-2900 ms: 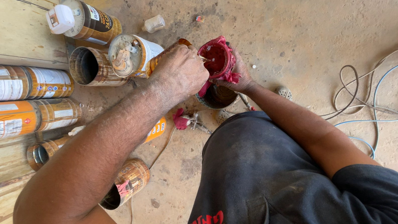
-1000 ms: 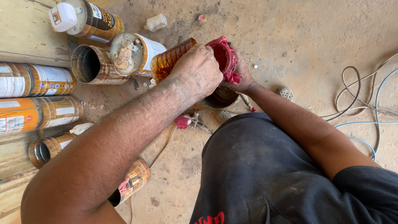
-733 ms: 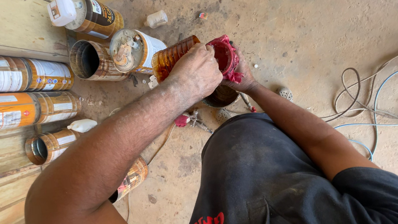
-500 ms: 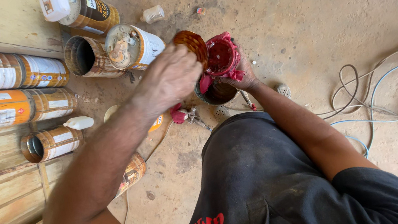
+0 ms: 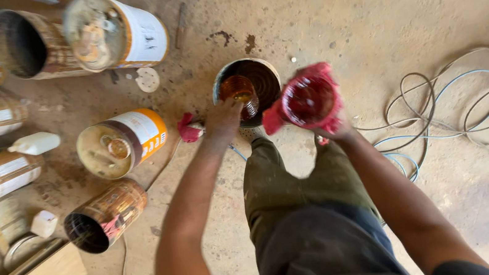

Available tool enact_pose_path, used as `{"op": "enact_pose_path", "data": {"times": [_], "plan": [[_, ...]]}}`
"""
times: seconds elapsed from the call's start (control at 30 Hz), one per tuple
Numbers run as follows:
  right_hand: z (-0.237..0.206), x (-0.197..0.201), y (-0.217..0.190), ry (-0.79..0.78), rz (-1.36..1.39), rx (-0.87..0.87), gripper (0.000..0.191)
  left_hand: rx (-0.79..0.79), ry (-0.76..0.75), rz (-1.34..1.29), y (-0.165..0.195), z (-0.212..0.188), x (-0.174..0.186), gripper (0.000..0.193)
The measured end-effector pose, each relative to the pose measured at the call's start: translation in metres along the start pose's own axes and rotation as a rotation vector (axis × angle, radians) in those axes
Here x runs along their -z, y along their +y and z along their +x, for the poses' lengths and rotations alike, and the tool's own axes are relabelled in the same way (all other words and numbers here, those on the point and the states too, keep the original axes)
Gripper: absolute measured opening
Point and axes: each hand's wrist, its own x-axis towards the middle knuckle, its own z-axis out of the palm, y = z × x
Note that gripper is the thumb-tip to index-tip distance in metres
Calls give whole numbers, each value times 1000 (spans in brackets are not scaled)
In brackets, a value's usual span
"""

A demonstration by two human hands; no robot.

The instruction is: The person pours reddish-brown liquid from a small container into a spray gun cup, then uses the spray gun to apply a coat of finish to a wooden cabinet. The person moves around the cabinet to cover different sides and edges.

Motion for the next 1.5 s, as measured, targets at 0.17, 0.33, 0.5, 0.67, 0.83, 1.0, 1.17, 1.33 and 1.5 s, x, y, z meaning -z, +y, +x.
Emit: {"op": "enact_pose_path", "data": {"times": [0.17, 0.33, 0.5, 0.67, 0.83, 1.0, 1.17, 1.33, 1.5], "plan": [[-35, 65, 71, 180, 464, -50, 96, 84, -33, -36, -16, 71, -178, 15], [-70, 152, 164, 459, 337, -112, 93, 290, -365, -120, -55, 157, -307, 25], [-91, 210, 229, 516, 299, -194, 91, 341, -628, -49, -66, 205, -375, 31], [-111, 225, 250, 568, 266, -239, 89, 361, -578, -155, -51, 226, -384, 29], [-125, 221, 247, 599, 254, -273, 86, 350, -433, -270, -37, 241, -381, 28], [-125, 199, 216, 584, 231, -243, 84, 256, -525, -266, -39, 192, -354, 29], [-97, 154, 157, 521, 221, -154, 82, 207, 147, -409, -19, 93, -257, 27], [-46, 100, 69, 361, 198, -36, 80, 99, 288, -306, -1, 5, -119, 31], [-8, 34, -7, 100, 209, 1, 78, -73, 345, -128, 15, -61, 19, 23]]}}
